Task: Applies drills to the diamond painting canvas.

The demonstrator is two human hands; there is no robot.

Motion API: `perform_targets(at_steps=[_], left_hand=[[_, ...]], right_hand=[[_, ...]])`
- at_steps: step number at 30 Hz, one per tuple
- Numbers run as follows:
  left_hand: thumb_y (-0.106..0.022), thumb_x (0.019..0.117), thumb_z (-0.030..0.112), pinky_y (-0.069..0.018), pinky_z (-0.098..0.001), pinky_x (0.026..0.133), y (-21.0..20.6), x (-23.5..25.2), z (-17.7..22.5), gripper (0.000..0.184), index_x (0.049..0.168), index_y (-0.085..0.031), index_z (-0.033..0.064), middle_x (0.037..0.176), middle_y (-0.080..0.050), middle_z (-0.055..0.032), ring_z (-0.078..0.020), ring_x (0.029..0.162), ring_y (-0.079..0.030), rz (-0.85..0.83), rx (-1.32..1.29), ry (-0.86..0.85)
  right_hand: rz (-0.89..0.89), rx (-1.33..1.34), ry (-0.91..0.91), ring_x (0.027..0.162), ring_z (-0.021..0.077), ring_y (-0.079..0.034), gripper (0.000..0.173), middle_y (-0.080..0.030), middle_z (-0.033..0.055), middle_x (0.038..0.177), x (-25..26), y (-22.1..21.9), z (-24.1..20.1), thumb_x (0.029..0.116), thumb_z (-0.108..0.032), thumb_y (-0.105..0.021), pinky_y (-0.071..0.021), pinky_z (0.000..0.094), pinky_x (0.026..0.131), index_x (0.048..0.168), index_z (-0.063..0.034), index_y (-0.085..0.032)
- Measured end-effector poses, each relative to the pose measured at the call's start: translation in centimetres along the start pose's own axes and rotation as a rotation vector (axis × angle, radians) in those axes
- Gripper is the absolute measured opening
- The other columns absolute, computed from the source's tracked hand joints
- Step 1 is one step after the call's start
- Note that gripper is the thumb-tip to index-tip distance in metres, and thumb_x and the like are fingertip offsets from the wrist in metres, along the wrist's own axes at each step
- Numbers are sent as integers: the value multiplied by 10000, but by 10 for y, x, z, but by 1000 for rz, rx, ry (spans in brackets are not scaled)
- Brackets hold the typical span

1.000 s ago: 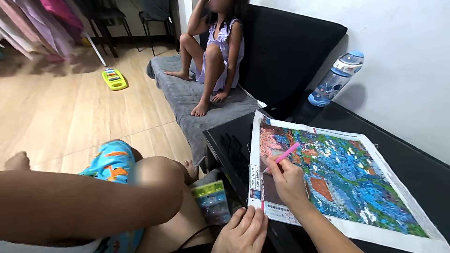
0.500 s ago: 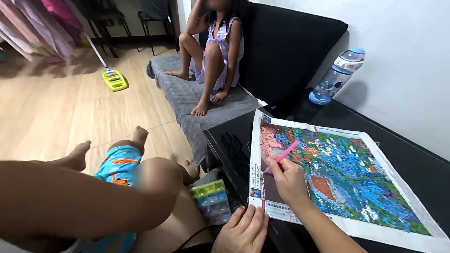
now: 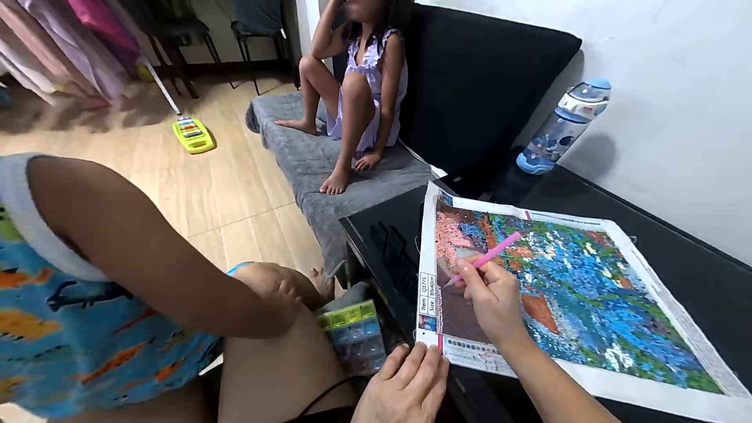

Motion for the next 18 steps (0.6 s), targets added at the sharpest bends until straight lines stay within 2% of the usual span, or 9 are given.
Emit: perform_targets(at_steps=[6, 12, 18], left_hand=[[-493, 980, 37, -487, -319, 1009, -1, 1, 0, 290, 1137, -727, 99, 1178, -735, -62, -197, 1111, -682, 4, 4, -12], [-509, 963, 30, -495, -316, 997, -1, 0, 1, 290, 1144, -726, 92, 1179, -733, -64, -201, 1112, -681, -5, 16, -14], [-503, 970, 40, -489, -316, 1000, -1, 1, 1, 286, 1149, -721, 90, 1179, -733, -66, -203, 1110, -679, -8, 19, -13]], right_hand=[[2, 130, -28, 502, -63, -515, 168, -657, -83, 711, -1, 11, -10, 1001, -171, -587, -428, 110, 459, 921, -75, -699], [-65, 57, 11, 553, -76, -532, 188, -648, -87, 718, -10, 14, -9, 990, -184, -584, -448, 100, 518, 903, -68, -704], [-31, 72, 10, 551, -80, -527, 205, -667, -79, 736, -20, 6, 6, 990, -202, -583, -442, 99, 519, 903, -67, -709]])
Point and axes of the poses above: each hand's wrist, its own x-axis towards the middle knuckle, its own y-axis out of the back of the hand, z = x × y, the point moved 8 cm from there along x, towards the middle knuckle
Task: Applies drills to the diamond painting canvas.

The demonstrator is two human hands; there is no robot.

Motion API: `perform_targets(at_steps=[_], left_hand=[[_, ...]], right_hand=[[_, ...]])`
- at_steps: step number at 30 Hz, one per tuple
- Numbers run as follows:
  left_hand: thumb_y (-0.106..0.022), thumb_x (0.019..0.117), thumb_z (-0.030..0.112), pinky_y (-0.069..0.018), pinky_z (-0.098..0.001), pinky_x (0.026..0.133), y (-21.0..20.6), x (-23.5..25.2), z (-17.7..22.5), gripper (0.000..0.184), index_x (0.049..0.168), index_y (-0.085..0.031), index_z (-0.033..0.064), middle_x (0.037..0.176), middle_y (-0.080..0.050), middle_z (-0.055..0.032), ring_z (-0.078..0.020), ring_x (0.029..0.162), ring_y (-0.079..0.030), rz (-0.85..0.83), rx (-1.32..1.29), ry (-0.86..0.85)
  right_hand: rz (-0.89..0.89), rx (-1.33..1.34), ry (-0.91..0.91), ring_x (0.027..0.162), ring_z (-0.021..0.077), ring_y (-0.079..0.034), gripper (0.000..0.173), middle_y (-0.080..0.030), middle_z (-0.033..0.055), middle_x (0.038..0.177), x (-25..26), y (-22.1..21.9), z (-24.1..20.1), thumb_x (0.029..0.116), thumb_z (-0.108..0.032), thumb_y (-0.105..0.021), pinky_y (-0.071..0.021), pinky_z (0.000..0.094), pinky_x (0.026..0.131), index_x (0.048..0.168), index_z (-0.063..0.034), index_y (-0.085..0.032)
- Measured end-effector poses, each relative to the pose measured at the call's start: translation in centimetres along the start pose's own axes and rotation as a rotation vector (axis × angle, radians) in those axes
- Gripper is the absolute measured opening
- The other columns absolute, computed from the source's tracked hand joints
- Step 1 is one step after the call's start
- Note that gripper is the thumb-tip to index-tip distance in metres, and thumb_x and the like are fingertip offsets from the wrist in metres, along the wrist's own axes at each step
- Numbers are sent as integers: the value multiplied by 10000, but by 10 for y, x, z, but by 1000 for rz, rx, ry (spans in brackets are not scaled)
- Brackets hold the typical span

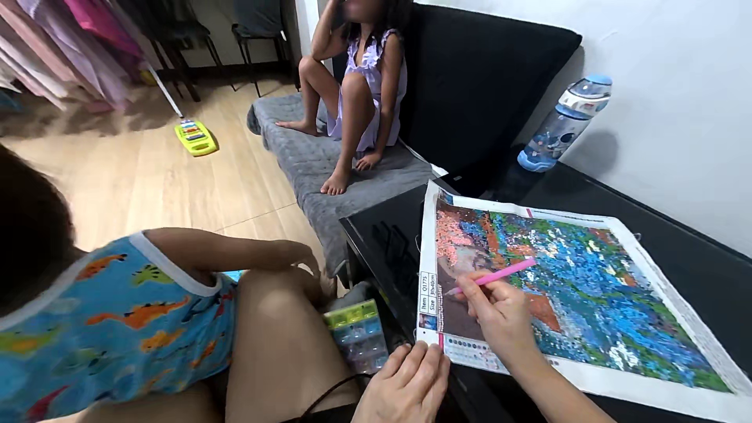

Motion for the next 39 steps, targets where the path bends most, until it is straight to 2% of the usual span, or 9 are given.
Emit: perform_targets(at_steps=[11, 20, 24, 34, 39], left_hand=[[-485, 978, 41, -474, -315, 1008, -2, -1, -1, 294, 1159, -709, 98, 1182, -727, -61, -199, 1114, -667, 18, 2, 2], [-480, 985, 36, -476, -312, 1004, -1, -1, -1, 293, 1152, -710, 104, 1182, -727, -56, -193, 1112, -668, 24, 11, -4], [-490, 970, 32, -491, -313, 997, -2, -1, -1, 287, 1140, -711, 99, 1167, -730, -64, -197, 1099, -678, 38, -7, -5], [-487, 961, 35, -474, -310, 999, -3, 0, -2, 295, 1136, -713, 109, 1165, -728, -53, -190, 1095, -668, 33, 12, -10], [-484, 964, 35, -471, -312, 1003, -3, -1, -2, 299, 1143, -712, 106, 1170, -728, -57, -194, 1101, -667, 36, 4, -6]], right_hand=[[2, -37, 102, 575, -87, -534, 221, -668, -59, 744, -1, -5, -3, 990, -193, -578, -448, 83, 538, 890, -48, -713], [-1, -45, 98, 586, -82, -544, 219, -677, -48, 761, -1, -7, -2, 990, -198, -583, -451, 82, 548, 910, -44, -718], [-23, -103, 107, 589, -46, -558, 262, -677, -37, 761, -2, -9, -1, 994, -248, -574, -467, 120, 548, 890, -59, -723], [-23, -144, 148, 592, -50, -545, 257, -659, -29, 745, -2, -11, -6, 991, -223, -563, -453, 105, 554, 876, -55, -719], [-22, -48, 96, 573, -79, -523, 235, -661, -59, 753, -1, -9, 0, 999, -213, -565, -441, 89, 540, 896, -61, -712]])
Point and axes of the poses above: each hand's wrist, its own x-axis towards the middle knuckle, its own y-axis out of the back of the hand, z = x × y, the point moved 8 cm from there along x, towards the middle knuckle
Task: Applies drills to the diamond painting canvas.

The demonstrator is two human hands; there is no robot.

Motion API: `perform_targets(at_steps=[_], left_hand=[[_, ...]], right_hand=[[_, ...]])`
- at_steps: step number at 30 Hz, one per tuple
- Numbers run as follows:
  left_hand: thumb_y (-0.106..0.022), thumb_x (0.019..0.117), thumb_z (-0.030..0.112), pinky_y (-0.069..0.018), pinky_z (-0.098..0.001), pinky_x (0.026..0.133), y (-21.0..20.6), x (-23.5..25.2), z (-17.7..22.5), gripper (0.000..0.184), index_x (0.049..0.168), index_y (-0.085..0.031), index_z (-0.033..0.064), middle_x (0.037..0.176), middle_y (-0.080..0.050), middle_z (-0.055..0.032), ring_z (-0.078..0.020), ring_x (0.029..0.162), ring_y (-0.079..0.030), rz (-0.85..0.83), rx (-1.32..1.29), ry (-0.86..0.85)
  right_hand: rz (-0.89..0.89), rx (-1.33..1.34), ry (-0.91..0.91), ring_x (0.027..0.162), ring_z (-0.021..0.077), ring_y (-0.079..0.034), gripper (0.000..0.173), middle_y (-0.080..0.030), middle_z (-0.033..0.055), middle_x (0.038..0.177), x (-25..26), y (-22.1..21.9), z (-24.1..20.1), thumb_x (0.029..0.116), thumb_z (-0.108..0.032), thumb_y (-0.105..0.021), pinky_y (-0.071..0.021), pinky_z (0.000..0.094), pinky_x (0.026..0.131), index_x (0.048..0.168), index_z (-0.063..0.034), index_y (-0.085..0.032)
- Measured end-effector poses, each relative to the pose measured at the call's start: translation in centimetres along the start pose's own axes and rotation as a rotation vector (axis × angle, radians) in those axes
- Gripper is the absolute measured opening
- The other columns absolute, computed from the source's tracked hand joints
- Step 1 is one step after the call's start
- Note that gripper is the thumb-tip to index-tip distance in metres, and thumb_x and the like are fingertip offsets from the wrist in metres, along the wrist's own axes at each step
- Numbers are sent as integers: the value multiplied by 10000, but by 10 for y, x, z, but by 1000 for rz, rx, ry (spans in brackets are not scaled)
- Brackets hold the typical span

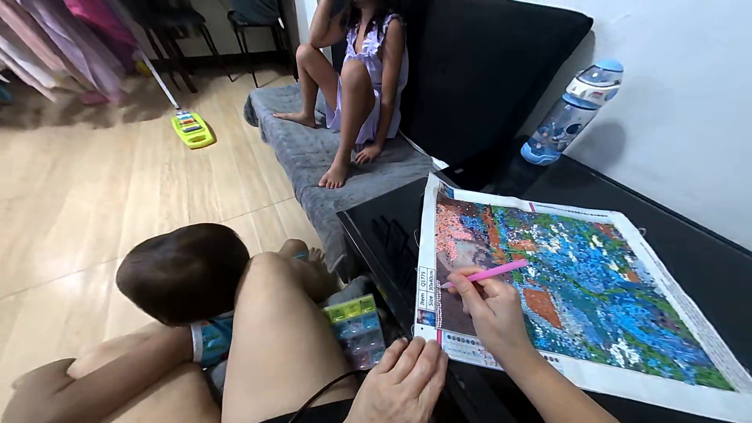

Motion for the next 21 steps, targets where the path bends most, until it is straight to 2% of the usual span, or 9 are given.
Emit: perform_targets(at_steps=[15, 21], left_hand=[[-477, 970, 34, -468, -316, 1003, -1, -2, 0, 299, 1152, -701, 109, 1171, -724, -56, -196, 1104, -662, 12, 1, 5], [-473, 969, 31, -466, -313, 1006, -1, -2, 0, 304, 1154, -701, 109, 1169, -723, -53, -193, 1102, -661, 6, 5, 5]], right_hand=[[-13, -82, 49, 589, -45, -548, 257, -667, -38, 754, 0, -2, -3, 996, -224, -555, -461, 116, 556, 887, -62, -721], [4, -47, 54, 583, -63, -530, 259, -664, -45, 761, 0, -1, -3, 1000, -226, -555, -448, 98, 550, 886, -59, -716]])
Point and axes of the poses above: each hand's wrist, its own x-axis towards the middle knuckle, its own y-axis out of the back of the hand, z = x × y, the point moved 8 cm from there along x, towards the middle knuckle
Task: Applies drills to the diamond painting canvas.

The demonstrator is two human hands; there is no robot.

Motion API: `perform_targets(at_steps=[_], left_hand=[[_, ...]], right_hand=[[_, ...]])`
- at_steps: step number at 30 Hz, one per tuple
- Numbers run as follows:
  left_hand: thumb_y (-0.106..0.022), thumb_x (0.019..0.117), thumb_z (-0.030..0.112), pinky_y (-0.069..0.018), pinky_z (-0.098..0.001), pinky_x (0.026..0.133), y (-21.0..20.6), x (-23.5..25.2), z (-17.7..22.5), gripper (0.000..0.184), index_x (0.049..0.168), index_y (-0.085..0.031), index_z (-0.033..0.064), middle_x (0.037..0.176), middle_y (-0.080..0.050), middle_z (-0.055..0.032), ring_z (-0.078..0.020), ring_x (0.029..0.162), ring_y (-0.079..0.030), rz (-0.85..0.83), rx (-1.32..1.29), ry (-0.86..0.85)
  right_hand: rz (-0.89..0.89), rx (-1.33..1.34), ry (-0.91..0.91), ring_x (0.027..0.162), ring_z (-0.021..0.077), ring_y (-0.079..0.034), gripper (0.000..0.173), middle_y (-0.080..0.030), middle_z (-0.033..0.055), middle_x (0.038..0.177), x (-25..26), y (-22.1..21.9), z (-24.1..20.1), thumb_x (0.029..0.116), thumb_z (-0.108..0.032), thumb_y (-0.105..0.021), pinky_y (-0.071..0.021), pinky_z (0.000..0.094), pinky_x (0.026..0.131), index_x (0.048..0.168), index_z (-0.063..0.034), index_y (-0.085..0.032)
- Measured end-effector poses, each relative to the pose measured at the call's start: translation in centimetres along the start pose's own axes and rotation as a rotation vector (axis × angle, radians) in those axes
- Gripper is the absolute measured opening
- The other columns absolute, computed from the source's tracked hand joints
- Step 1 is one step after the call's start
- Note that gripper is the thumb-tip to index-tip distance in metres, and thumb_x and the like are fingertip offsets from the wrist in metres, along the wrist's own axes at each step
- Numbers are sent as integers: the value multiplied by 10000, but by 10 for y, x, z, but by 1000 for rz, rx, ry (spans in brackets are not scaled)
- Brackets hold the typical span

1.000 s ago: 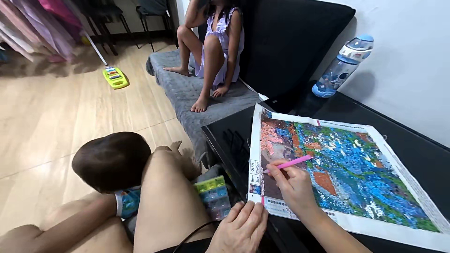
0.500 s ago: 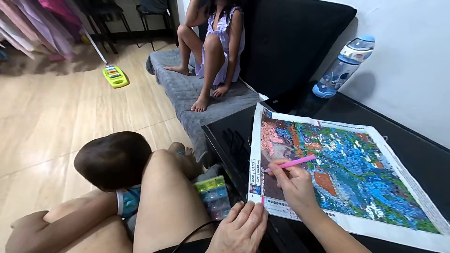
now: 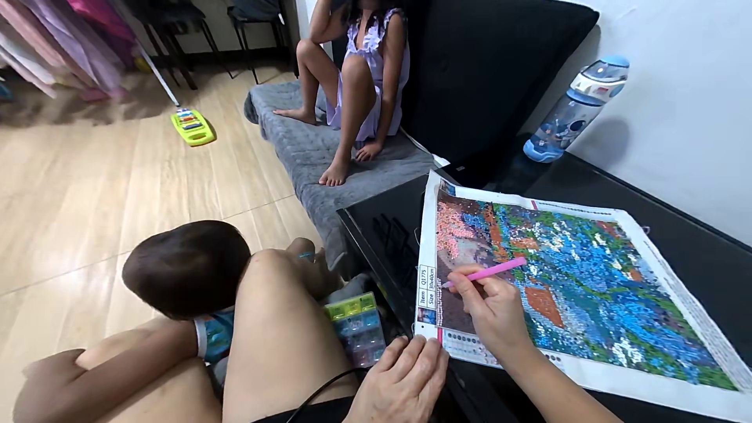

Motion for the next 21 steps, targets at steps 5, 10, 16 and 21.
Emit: perform_targets(at_steps=[5, 10, 16, 21], left_hand=[[-472, 972, 34, -468, -313, 1005, -1, 0, 0, 302, 1150, -704, 108, 1175, -723, -54, -196, 1102, -662, 1, -3, 1], [-475, 971, 35, -467, -312, 1004, -1, 0, 0, 298, 1146, -704, 113, 1173, -722, -49, -191, 1098, -661, 6, 5, 2], [-477, 969, 35, -467, -306, 1001, -1, 0, 0, 298, 1147, -703, 112, 1170, -723, -48, -193, 1093, -662, 5, 3, 1], [-478, 966, 31, -461, -310, 1008, -1, 0, 0, 302, 1150, -704, 113, 1173, -723, -49, -194, 1105, -658, 1, 5, -2]], right_hand=[[3, 47, -20, 570, -78, -524, 226, -667, -57, 756, 0, 0, 2, 998, -205, -562, -440, 88, 533, 906, -61, -709], [-18, 18, -20, 569, -63, -525, 245, -664, -51, 756, 0, -1, 1, 998, -229, -563, -443, 101, 536, 894, -67, -715], [-24, -39, -18, 586, -44, -535, 250, -656, -31, 751, 0, -2, -2, 995, -219, -557, -451, 116, 552, 898, -54, -717], [-22, -56, 0, 579, -38, -540, 256, -653, -26, 744, 0, -2, -3, 996, -223, -554, -455, 116, 547, 888, -52, -712]])
Point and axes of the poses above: each hand's wrist, its own x-axis towards the middle knuckle, its own y-axis out of the back of the hand, z = x × y, the point moved 8 cm from there along x, towards the middle knuckle
